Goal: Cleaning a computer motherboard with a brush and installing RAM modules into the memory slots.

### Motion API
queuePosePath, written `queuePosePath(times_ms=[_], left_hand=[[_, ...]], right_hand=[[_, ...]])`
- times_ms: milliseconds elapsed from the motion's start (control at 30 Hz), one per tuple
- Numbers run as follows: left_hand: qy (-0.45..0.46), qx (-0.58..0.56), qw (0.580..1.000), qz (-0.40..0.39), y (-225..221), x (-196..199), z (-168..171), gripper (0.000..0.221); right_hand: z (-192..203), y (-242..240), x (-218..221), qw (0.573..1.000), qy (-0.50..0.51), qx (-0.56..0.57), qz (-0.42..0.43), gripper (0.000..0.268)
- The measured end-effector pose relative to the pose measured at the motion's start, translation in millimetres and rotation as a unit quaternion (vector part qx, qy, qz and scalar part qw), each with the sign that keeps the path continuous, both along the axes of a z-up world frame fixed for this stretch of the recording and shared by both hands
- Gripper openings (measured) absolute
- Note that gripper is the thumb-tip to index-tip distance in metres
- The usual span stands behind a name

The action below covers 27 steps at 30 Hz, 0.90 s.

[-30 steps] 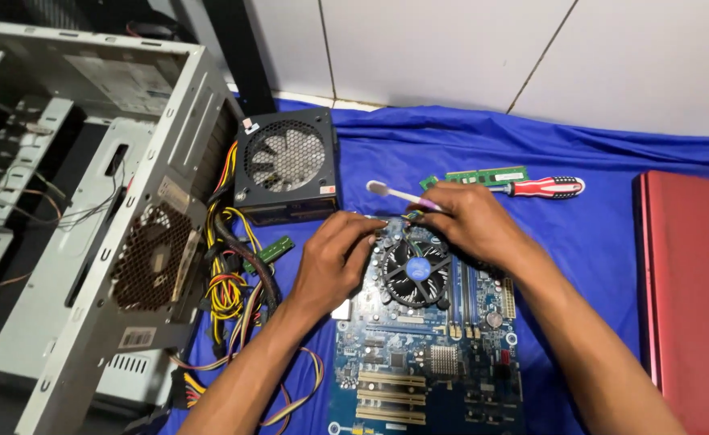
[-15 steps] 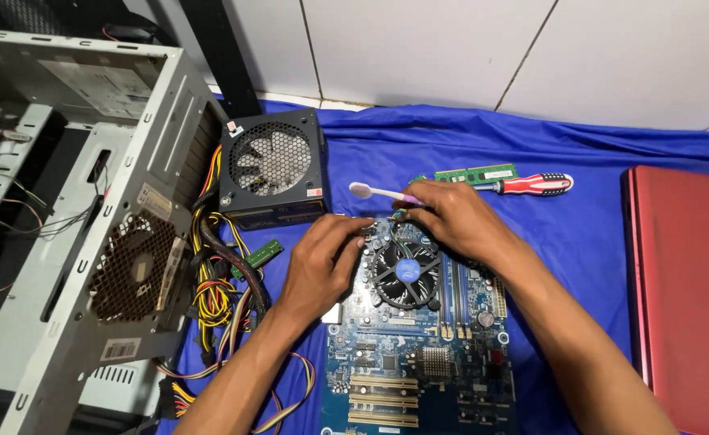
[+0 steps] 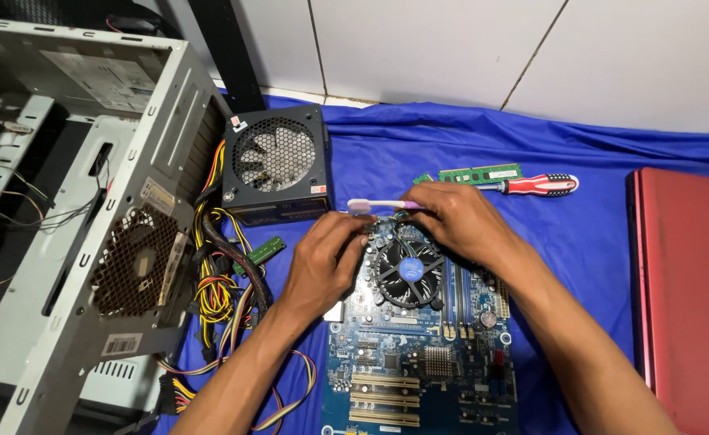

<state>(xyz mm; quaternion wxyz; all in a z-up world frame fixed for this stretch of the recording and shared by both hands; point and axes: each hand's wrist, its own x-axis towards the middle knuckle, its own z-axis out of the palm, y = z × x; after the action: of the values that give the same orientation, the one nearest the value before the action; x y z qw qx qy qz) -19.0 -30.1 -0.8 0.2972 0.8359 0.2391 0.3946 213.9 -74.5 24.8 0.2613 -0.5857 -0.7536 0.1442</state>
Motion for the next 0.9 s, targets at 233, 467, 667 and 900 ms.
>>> queuePosePath(times_ms=[233, 467, 667, 900], left_hand=[[0.01, -0.004, 1.0, -0.001, 0, 0, 1, 0.015], [0.022, -0.009, 1.0, 0.004, 0, -1, 0, 0.015], [0.024, -0.013, 1.0, 0.006, 2, -3, -9, 0.018], [0.011, 0.001, 1.0, 0.005, -1, 0, 2, 0.017]], right_hand=[[-2, -3, -1, 1.0, -0.013, 0.015, 0.008, 0.017], [-3, -3, -2, 0.999, -0.028, 0.022, 0.014, 0.018], [-23, -1, -3, 0.998, -0.048, 0.038, 0.02, 0.02], [-26, -3, -2, 0.999, -0.038, 0.011, -0.02, 0.026]])
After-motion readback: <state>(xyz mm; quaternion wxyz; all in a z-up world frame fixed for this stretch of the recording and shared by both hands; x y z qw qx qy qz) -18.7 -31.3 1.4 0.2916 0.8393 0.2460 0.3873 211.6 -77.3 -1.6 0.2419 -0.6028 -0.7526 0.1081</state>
